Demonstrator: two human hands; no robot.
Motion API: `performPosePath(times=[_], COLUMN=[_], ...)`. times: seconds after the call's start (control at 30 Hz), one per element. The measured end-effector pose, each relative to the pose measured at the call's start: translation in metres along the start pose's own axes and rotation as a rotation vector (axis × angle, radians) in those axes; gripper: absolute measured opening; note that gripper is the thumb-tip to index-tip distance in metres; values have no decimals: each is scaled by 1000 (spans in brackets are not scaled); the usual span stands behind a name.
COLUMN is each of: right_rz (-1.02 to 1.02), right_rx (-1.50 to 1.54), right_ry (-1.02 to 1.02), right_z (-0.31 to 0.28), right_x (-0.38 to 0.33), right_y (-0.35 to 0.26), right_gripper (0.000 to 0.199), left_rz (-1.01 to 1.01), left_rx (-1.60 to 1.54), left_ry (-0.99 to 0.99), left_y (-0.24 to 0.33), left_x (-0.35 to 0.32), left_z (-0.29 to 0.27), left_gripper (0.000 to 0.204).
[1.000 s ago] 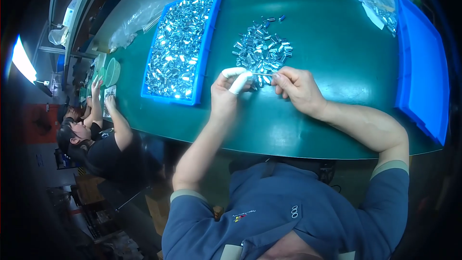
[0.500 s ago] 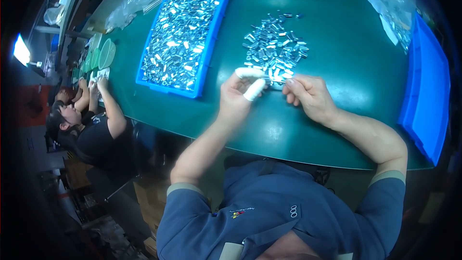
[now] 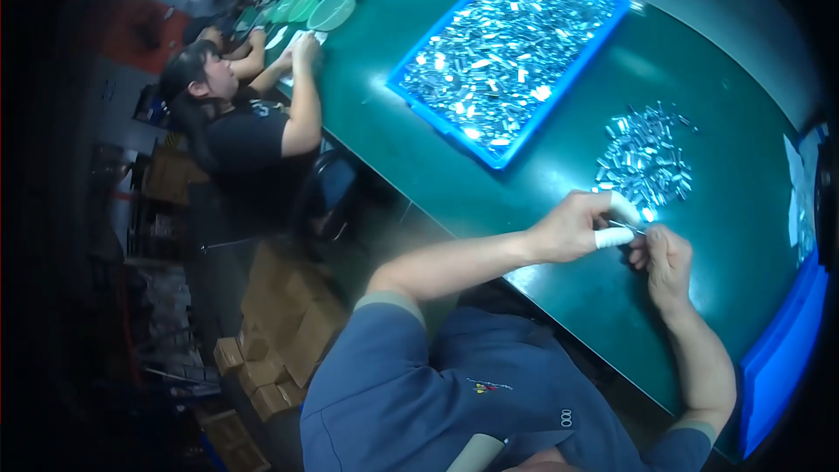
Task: The person packages small metal components into white packaging strips by hand at a factory workbench.
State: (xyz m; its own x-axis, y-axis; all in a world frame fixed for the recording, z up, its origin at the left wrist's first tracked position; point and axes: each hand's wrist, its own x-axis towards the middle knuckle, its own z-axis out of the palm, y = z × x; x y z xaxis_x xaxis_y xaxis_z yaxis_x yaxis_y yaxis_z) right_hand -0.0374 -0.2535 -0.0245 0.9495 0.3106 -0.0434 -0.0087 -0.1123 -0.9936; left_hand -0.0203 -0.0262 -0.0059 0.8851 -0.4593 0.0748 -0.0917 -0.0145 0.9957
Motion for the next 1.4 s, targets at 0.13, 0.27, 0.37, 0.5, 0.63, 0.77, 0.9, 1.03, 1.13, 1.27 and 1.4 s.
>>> performPosePath(times=[0.13, 0.27, 0.37, 0.5, 0.63, 0.77, 0.9, 1.03, 1.13, 1.27, 1.4], right_rz=[-75, -70, -34, -36, -88, -87, -11, 77, 65, 69, -29], right_rx=[-11, 52, -7, -4, -23, -64, -112, -108, -86, -62, -31], right_ry=[85, 143, 135, 135, 151, 140, 113, 78, 58, 28, 45], right_z=[8, 14, 11, 9, 10, 8, 6, 8, 9, 7, 10], right_x=[1, 5, 5, 3, 1, 1, 0, 3, 4, 4, 4], right_y=[-3, -11, -16, -15, -15, -15, -16, -18, -19, -15, -16], right_gripper=[29, 20, 10, 12, 16, 21, 31, 39, 42, 40, 33], left_rz=[7, -2, 40, 55, 60, 157, 222, 364, 395, 443, 482], left_rx=[14, 25, 76, 131, 170, 309, 396, 423, 427, 451, 476], left_ry=[54, 71, 71, 77, 73, 78, 67, 117, 123, 133, 145], left_y=[0, 1, 0, 7, 6, 0, -1, -7, -2, 1, 1], left_x=[-2, -1, -1, -1, -3, -4, -3, 1, 1, 3, 2], left_z=[-1, -6, -6, -5, -4, -3, -1, -2, -2, -2, -3], left_gripper=[26, 25, 26, 26, 22, 24, 23, 20, 20, 20, 22])
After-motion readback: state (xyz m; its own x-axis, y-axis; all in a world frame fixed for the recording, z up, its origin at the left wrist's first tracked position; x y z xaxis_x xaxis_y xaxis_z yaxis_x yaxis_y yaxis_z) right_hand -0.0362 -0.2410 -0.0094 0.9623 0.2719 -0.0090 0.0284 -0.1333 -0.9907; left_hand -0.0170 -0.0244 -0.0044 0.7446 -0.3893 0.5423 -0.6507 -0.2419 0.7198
